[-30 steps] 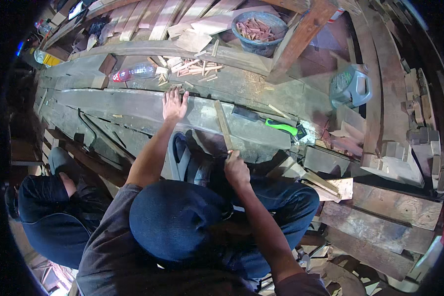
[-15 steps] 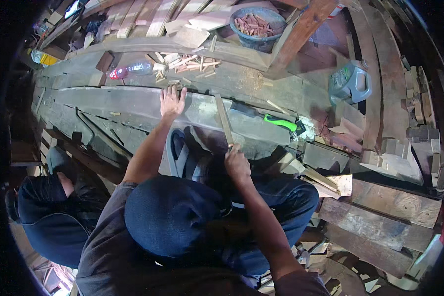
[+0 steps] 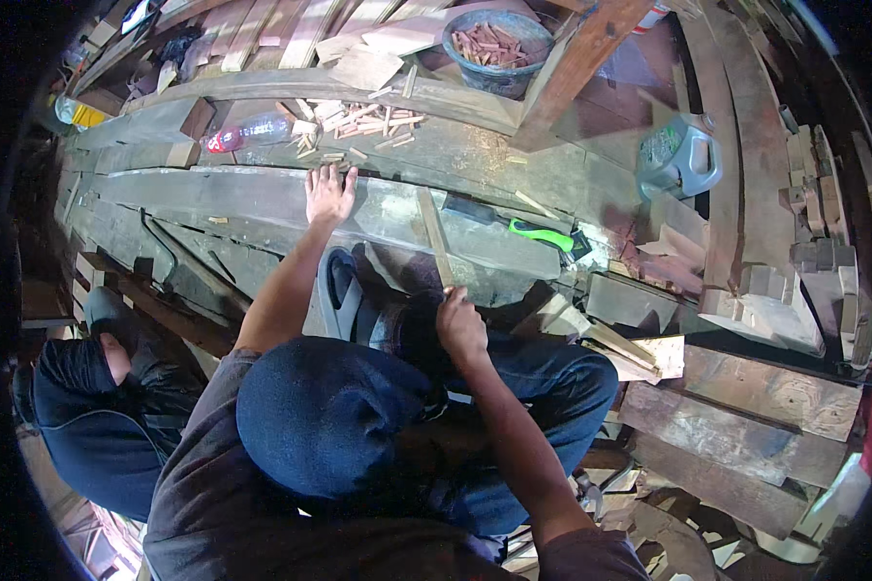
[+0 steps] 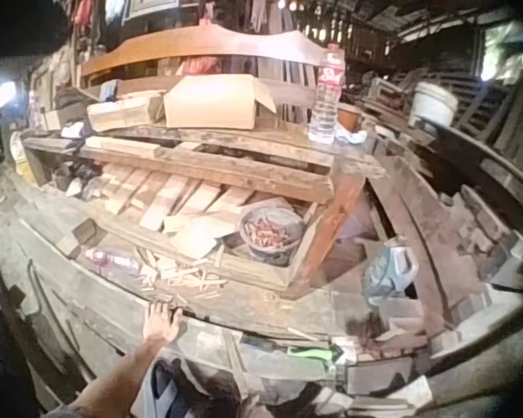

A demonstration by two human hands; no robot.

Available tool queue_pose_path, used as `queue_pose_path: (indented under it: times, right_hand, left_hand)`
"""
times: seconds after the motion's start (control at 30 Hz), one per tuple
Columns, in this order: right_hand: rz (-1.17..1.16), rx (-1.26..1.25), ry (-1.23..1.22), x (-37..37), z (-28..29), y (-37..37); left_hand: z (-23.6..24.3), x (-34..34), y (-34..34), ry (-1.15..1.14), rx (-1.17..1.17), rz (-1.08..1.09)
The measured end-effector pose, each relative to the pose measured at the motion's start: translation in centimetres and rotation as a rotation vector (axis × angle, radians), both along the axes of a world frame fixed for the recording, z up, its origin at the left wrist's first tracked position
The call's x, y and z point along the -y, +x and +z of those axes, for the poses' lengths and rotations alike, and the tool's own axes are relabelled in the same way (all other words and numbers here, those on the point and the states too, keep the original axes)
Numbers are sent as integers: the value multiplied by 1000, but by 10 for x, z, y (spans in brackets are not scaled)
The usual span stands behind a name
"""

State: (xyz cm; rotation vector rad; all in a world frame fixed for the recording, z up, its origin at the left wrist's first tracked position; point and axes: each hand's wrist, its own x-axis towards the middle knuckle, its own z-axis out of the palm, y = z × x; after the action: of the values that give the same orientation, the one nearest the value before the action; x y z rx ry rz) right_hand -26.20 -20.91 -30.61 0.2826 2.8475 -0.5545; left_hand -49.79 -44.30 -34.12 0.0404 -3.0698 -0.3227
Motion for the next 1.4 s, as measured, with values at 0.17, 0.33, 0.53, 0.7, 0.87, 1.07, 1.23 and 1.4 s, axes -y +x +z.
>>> queue_pose_path:
  times: [0.17, 0.33, 0.53, 0.7, 0.87, 1.07, 1.23, 1.4]
  right_hand:
    - [-78, 18, -89, 3, -10, -51]
    - [47, 94, 27, 2, -4, -13]
    - [86, 20, 56, -11, -18, -21]
    - [-14, 101, -59, -14, -31, -39]
    - [33, 221, -39, 6, 25, -6]
    - [-81, 114, -70, 0, -1, -45]
    - [-97, 125, -81, 6, 5, -40]
    - [-2, 139, 25, 8, 12, -11]
  left_hand:
    - [1, -14, -2, 26, -41, -31]
    - [-8, 10, -1, 23, -45, -12]
    - [-3, -8, -7, 14, 48, -27]
    - [-8, -16, -7, 16, -66, -48]
    - [-6, 20, -1, -10, 27, 8]
    - [0, -16, -4, 11, 34, -19]
    - [-4, -4, -2, -5, -11, -23]
    - [-4, 9, -2, -15, -32, -3]
